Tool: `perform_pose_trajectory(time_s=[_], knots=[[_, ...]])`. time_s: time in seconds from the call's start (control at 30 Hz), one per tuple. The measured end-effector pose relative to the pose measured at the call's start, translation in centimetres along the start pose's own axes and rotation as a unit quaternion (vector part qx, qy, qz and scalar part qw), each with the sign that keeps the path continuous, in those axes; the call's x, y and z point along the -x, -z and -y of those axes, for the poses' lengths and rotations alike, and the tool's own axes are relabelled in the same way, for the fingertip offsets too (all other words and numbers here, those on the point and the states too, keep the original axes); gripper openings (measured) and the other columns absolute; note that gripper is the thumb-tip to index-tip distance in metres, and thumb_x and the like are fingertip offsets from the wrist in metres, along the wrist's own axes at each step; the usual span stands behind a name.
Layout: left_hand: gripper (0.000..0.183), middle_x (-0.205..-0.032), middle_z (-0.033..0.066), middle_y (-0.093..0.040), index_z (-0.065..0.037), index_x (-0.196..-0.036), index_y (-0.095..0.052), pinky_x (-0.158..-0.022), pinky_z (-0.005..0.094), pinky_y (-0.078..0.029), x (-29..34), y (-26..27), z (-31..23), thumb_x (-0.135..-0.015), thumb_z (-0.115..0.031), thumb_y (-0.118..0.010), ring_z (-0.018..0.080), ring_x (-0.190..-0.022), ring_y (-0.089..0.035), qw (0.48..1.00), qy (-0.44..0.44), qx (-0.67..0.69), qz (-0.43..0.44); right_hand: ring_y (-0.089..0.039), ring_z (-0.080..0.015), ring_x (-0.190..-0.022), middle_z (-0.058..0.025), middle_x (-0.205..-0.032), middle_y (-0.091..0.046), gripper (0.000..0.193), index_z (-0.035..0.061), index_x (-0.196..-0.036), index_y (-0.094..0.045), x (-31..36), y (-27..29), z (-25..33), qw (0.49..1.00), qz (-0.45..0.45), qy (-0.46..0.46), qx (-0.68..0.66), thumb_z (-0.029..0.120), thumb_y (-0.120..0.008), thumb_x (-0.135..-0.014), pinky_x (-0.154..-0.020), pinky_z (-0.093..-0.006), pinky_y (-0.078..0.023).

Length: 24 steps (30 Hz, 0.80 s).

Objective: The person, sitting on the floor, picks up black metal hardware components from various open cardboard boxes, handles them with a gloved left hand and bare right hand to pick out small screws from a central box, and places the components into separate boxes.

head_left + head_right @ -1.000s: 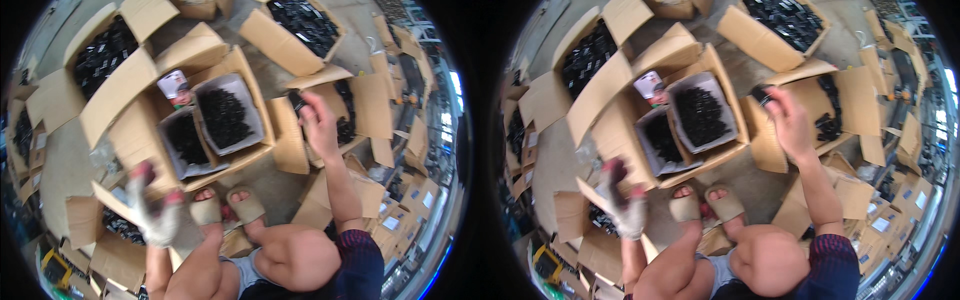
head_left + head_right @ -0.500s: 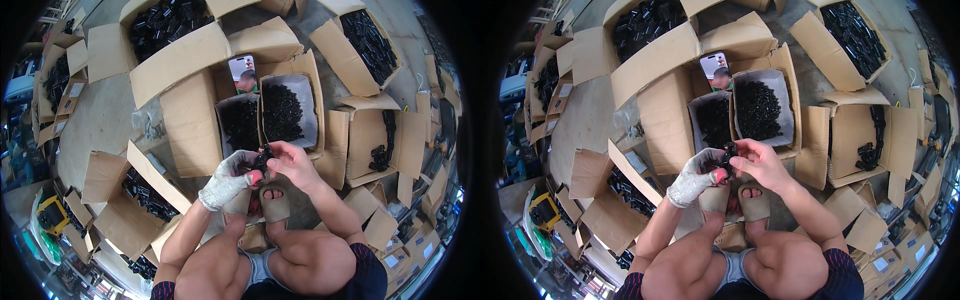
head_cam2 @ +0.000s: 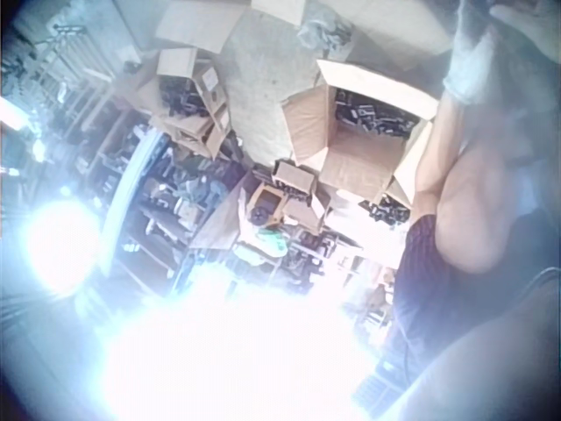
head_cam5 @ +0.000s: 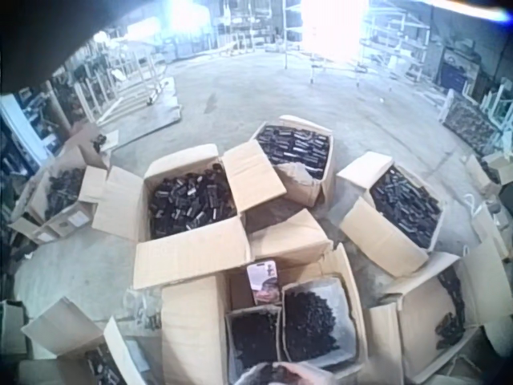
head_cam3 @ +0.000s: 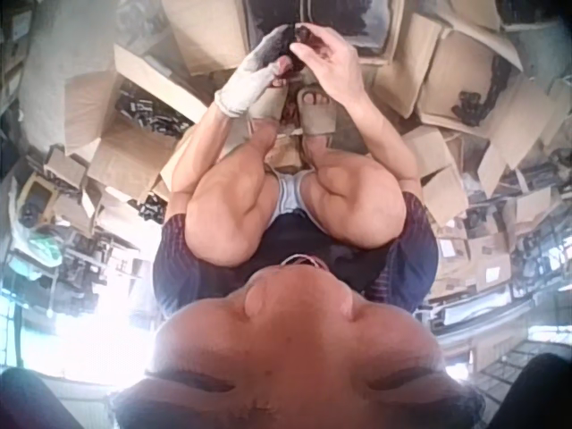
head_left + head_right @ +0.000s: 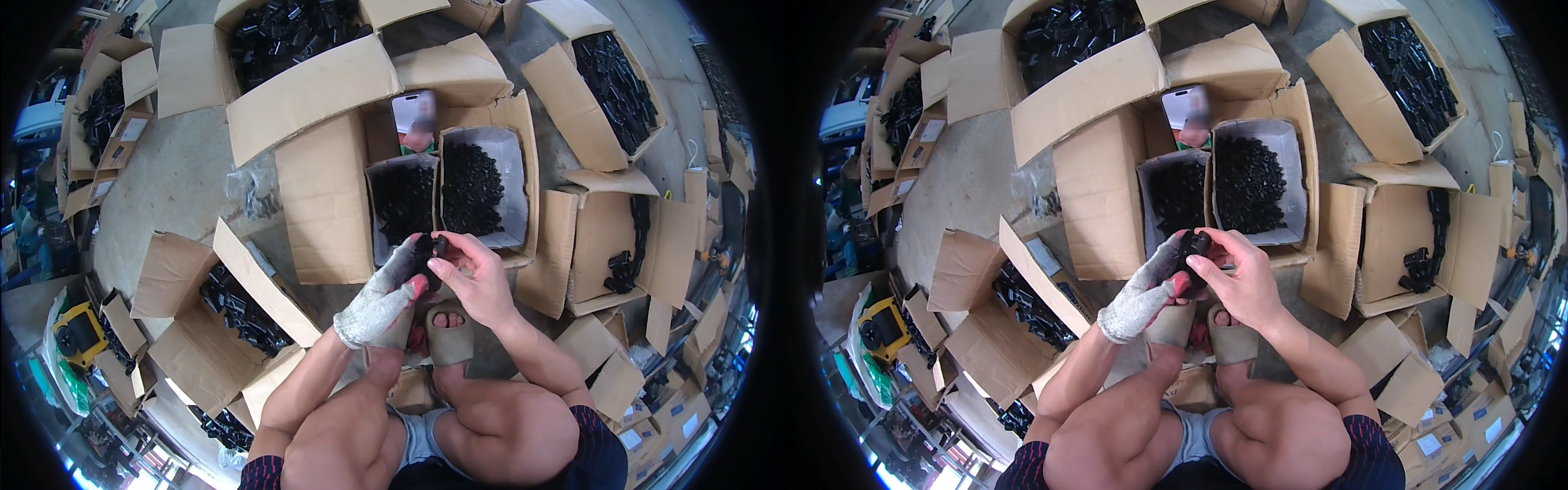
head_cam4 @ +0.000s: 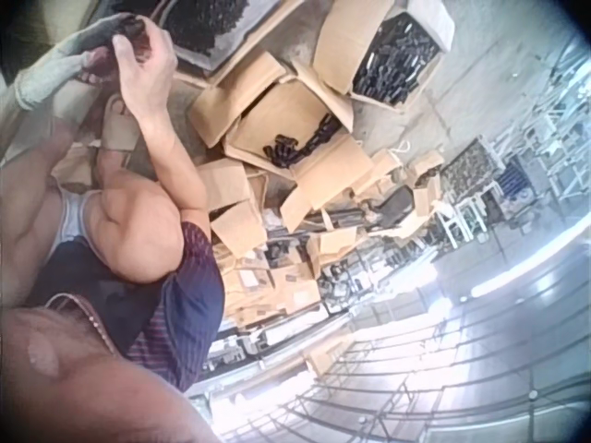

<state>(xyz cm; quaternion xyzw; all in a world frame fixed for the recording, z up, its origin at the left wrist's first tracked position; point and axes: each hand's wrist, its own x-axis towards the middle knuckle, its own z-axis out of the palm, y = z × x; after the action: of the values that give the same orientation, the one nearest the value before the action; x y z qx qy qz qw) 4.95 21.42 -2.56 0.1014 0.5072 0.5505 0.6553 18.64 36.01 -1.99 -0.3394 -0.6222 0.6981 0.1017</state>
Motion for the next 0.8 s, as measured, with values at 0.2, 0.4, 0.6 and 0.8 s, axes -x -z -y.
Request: perform_pose_trajectory(time_s=[0.2,0.4,0.6,0.8], knots=[[0.084,-0.154,0.0065,-0.049,-0.011,-0.165,-0.025,-0.092,0.0298,-0.052,0.0,0.3,-0.3,-0.098,-0.023,-0.074,0.0137,-0.128,-0.055,0.996,0.032,0.084,0.019,-0.069,-0.0149,-0.093,-0.0092,-0.104,-0.069,0.041,-0.0038,-0.131,-0.066,-0.3,0.3,0.4,1.000,0.001,0.000,0.016,0.016,-0.075,-0.096,-0.084,-0.0302,-0.056],[0.084,-0.145,0.0085,-0.055,-0.010,-0.162,-0.032,-0.099,0.0304,-0.052,-0.1,-0.5,-0.2,-0.091,0.002,-0.075,0.0165,-0.125,-0.057,0.998,-0.025,0.048,-0.012,-0.069,-0.0140,-0.096,-0.0095,-0.108,-0.070,0.050,-0.0027,-0.138,-0.060,0.2,0.4,0.5,0.998,0.020,-0.023,-0.053,0.011,-0.078,-0.093,-0.088,-0.0292,-0.056],[0.081,-0.142,0.0080,-0.058,-0.010,-0.161,-0.037,-0.105,0.0330,-0.050,0.4,-1.1,-0.5,-0.089,0.007,-0.072,0.0144,-0.123,-0.056,0.998,-0.061,0.010,-0.028,-0.070,-0.0136,-0.102,-0.0112,-0.111,-0.073,0.045,-0.0049,-0.127,-0.063,0.4,0.8,1.3,0.995,-0.009,-0.047,-0.086,0.009,-0.083,-0.089,-0.090,-0.0296,-0.058],[0.079,-0.139,0.0109,-0.060,-0.007,-0.158,-0.040,-0.104,0.0347,-0.052,0.4,-0.9,1.2,-0.088,0.008,-0.075,0.0156,-0.122,-0.059,0.990,-0.116,-0.044,-0.062,-0.071,-0.0131,-0.096,-0.0109,-0.108,-0.075,0.041,-0.0045,-0.122,-0.067,0.8,0.4,1.9,0.997,-0.014,-0.042,-0.056,0.009,-0.084,-0.088,-0.088,-0.0287,-0.058]])
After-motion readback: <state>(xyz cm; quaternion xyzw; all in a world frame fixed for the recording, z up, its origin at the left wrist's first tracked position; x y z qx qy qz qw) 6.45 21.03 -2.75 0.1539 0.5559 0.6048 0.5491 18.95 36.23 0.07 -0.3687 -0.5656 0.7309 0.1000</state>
